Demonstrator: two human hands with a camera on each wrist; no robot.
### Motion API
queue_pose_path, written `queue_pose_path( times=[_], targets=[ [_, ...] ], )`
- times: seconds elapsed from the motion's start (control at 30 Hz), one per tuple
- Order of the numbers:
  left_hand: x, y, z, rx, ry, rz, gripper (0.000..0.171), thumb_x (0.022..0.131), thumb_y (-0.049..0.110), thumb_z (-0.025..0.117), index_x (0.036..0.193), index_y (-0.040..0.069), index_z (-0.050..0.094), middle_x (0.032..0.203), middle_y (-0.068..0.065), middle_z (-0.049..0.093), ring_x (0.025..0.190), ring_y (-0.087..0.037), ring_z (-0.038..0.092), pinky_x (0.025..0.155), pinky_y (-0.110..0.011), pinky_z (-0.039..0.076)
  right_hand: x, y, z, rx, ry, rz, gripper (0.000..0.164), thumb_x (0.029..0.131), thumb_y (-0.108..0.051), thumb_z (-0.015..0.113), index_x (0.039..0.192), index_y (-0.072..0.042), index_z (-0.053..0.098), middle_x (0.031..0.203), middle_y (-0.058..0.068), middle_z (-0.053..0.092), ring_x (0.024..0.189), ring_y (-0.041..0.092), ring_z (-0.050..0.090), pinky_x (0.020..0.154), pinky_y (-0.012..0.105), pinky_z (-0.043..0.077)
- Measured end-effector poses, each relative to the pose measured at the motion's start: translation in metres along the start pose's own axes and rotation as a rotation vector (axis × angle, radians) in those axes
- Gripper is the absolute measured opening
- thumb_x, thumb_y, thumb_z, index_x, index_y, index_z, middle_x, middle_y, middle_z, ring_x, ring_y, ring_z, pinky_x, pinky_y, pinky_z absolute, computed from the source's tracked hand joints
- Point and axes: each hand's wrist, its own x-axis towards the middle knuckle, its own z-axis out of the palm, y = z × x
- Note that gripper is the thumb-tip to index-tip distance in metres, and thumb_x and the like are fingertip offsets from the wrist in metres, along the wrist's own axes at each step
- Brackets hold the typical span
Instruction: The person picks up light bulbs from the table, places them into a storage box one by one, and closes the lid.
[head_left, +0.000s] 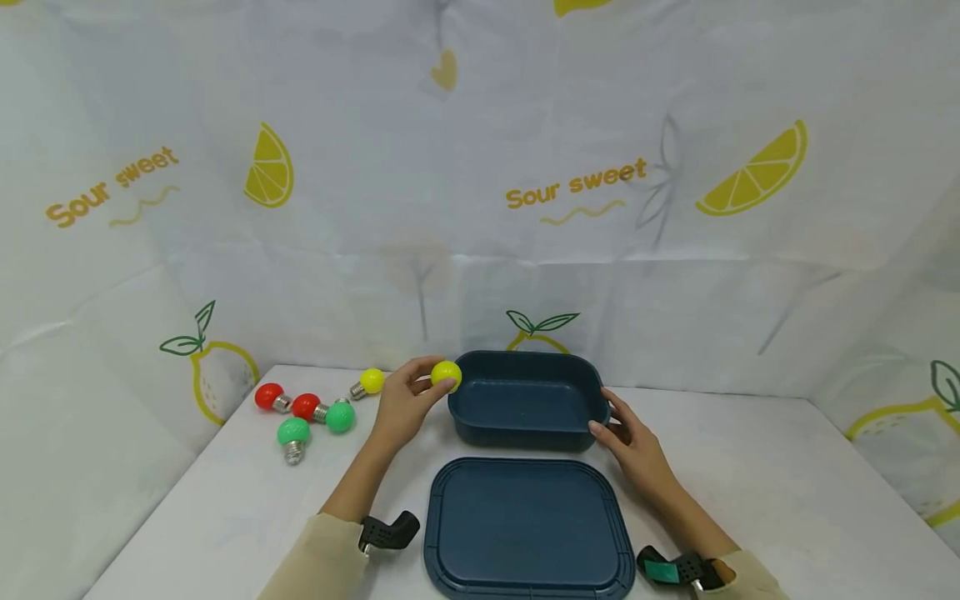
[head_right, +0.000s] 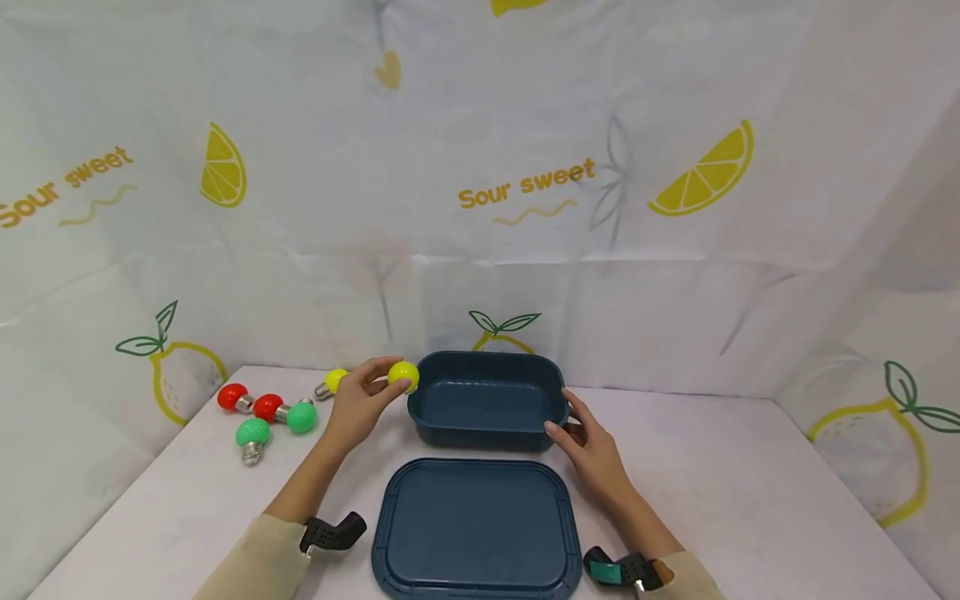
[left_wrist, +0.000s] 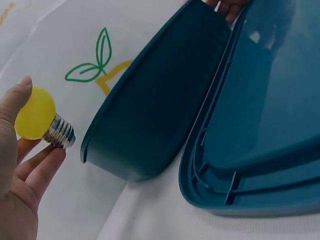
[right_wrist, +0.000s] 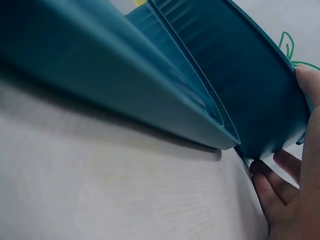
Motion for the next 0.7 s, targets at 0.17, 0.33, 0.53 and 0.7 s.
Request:
queue_pose_path(
  times=[0.17,0.33,0.53,0.7],
  targets=[
    [-0.0003,-0.0008,0.0048,0.023,-0.026,0.005,0.046,0.090,0.026,0.077,0.130,0.007,0.064,0.132,-0.010,0.067,0.116,-0.030,0.069,0.090,-0.026,0.060,-0.0003,-0.0014,-0.0003,0.003,-0.002,-0.001,0.069,0.103,-0.034,0.058,0.162,-0.020,0.024,0.155,0.030,0.040,0.130,0.045,0.058,0.101,0.057,0.052],
    [-0.0010,-0.0049,0.0075,0.043,-0.033,0.021,0.048,0.088,0.021,0.079,0.129,0.002,0.064,0.132,-0.012,0.067,0.121,-0.029,0.067,0.096,-0.032,0.059,-0.0003,-0.0002,0.0005,-0.007,0.000,0.002,0.068,0.104,-0.035,0.057,0.162,-0.020,0.025,0.155,0.029,0.041,0.130,0.044,0.058,0.101,0.055,0.053],
    [-0.0019,-0.0049,0.0099,0.040,-0.023,0.020,0.045,0.089,0.020,0.079,0.127,0.003,0.064,0.122,-0.010,0.071,0.113,-0.025,0.070,0.096,-0.030,0.058,-0.0007,0.0024,0.0013,-0.011,0.005,-0.005,0.068,0.104,-0.038,0.056,0.162,-0.021,0.026,0.155,0.029,0.042,0.130,0.045,0.058,0.102,0.057,0.052],
    [-0.0038,-0.0044,0.0111,0.101,-0.062,0.010,0.046,0.091,0.023,0.077,0.133,0.007,0.064,0.131,-0.008,0.068,0.119,-0.024,0.068,0.097,-0.028,0.058,0.0005,0.0037,0.0022,0.000,0.001,-0.012,0.068,0.104,-0.037,0.056,0.162,-0.022,0.025,0.156,0.029,0.040,0.131,0.046,0.057,0.103,0.059,0.051]
  ],
)
